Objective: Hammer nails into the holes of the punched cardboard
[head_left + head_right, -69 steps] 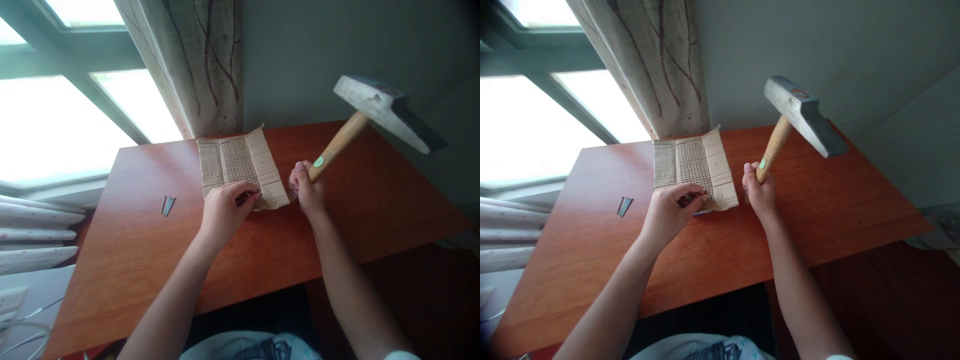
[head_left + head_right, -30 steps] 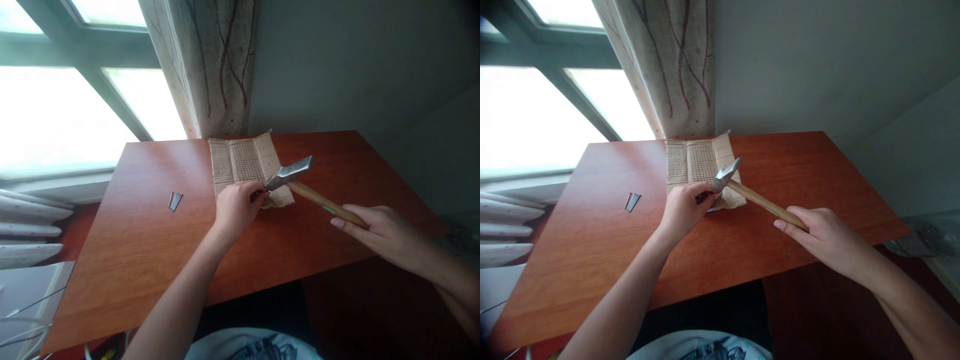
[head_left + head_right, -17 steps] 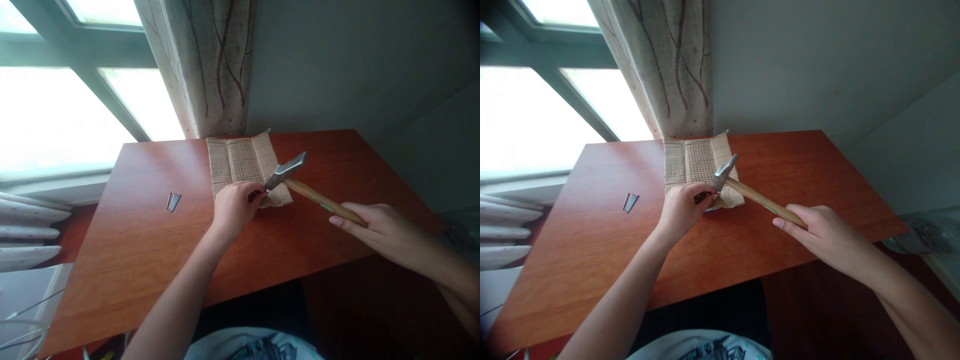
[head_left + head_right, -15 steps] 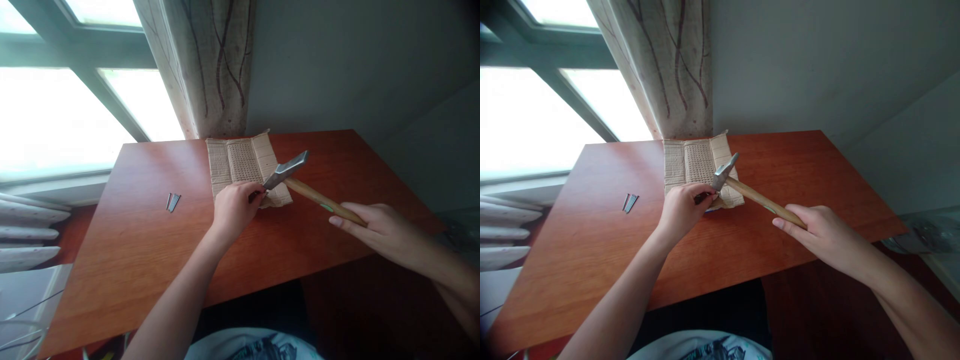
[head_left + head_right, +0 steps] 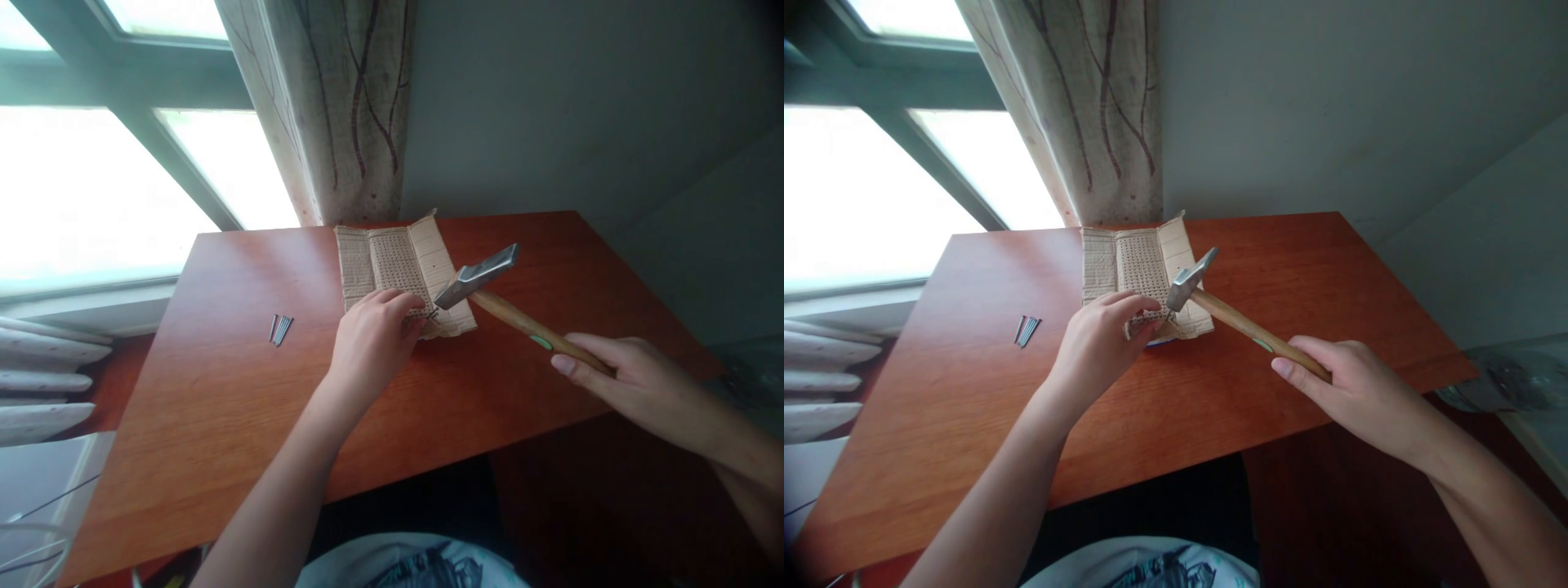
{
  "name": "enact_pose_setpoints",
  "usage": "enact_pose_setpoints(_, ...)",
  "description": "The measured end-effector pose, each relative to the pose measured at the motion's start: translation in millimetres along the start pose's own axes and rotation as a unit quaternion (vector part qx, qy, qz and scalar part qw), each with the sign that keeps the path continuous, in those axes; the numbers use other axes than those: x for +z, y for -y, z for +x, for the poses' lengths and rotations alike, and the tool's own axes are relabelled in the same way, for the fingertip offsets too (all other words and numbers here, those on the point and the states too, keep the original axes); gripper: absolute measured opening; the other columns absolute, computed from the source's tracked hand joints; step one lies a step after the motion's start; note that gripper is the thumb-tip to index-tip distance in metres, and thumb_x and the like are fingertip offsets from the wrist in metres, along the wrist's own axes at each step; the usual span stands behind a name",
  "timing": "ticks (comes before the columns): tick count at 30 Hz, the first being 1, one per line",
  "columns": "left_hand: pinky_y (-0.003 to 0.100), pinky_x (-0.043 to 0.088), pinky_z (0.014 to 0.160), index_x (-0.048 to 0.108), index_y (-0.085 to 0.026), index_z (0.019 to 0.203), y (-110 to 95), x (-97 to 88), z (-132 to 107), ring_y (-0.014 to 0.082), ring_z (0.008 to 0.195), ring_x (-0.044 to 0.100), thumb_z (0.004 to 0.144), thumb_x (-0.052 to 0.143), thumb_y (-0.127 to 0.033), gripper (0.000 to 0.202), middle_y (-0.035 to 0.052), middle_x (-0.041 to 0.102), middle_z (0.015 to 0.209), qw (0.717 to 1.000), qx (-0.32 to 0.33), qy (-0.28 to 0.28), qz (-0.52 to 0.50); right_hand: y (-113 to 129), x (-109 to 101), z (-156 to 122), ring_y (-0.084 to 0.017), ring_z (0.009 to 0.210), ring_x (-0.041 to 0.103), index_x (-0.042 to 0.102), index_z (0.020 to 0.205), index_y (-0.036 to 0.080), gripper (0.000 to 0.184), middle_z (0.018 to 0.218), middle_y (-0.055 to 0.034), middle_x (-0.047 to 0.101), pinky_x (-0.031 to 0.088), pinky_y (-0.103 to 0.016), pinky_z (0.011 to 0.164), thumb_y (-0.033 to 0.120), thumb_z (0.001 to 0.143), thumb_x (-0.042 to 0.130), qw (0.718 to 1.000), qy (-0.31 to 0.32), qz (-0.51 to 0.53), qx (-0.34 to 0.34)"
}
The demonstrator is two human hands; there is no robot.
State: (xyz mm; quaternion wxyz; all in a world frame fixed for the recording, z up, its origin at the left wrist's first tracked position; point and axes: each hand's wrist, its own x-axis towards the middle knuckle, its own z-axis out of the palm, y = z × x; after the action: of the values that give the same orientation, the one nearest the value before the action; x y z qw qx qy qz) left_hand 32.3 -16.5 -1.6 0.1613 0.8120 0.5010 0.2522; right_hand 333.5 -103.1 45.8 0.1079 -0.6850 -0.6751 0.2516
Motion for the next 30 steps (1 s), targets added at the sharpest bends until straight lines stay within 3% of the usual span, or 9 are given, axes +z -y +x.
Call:
enact_pose_setpoints(3, 0.042, 0.048, 0.090, 0.075, -0.025, 0.104, 5.8, -2.8, -5.8, 0.0275, 0.104, 0.067, 0.090, 0.072, -0.027, 0.015, 0.0028, 0.077, 0.110, 0.999, 0.017, -0.016, 0.039, -1.6, -1.5, -0.2, -0.017, 0.060, 0.052, 0.067, 0.087, 0.023, 0.045, 0.065, 0.0023, 0.055, 0.037, -0.029, 0.057, 0.066, 0.093, 0.054, 0.998, 0.050, 0.032, 0.005)
enact_pose_setpoints(8, 0.045, 0.046, 0.097, 0.076, -0.027, 0.105, 16.3, 3.7, -11.0, 0.0274, 0.113, 0.063, 0.091, 0.073, -0.031, 0.015, 0.0018, 0.074, 0.121, 0.999, 0.021, -0.029, 0.031, 1.9, -2.8, 2.1, -0.016, 0.060, 0.049, 0.066, 0.086, 0.022, 0.047, 0.064, 0.0025, 0.054, 0.035, -0.029, 0.058, 0.068, 0.091, 0.056, 0.998, 0.047, 0.039, 0.020)
enact_pose_setpoints(16, 0.045, 0.045, 0.097, 0.075, -0.027, 0.105, 19.6, 6.8, -9.6, 0.0275, 0.114, 0.063, 0.090, 0.074, -0.032, 0.016, 0.0013, 0.073, 0.121, 0.999, 0.018, -0.031, 0.029, 6.5, -0.7, 1.1, -0.014, 0.056, 0.046, 0.058, 0.075, 0.022, 0.049, 0.061, 0.0027, 0.048, 0.032, -0.029, 0.055, 0.068, 0.094, 0.053, 0.999, 0.032, 0.032, 0.009)
enact_pose_setpoints(30, 0.046, 0.044, 0.098, 0.075, -0.027, 0.105, 19.2, 6.0, -11.6, 0.0274, 0.115, 0.063, 0.089, 0.075, -0.032, 0.017, 0.0006, 0.073, 0.120, 0.999, 0.011, -0.027, 0.017, 2.8, 11.8, 6.6, -0.015, 0.056, 0.050, 0.061, 0.078, 0.023, 0.048, 0.061, 0.0021, 0.052, 0.035, -0.029, 0.054, 0.065, 0.097, 0.049, 0.999, 0.044, 0.015, -0.016)
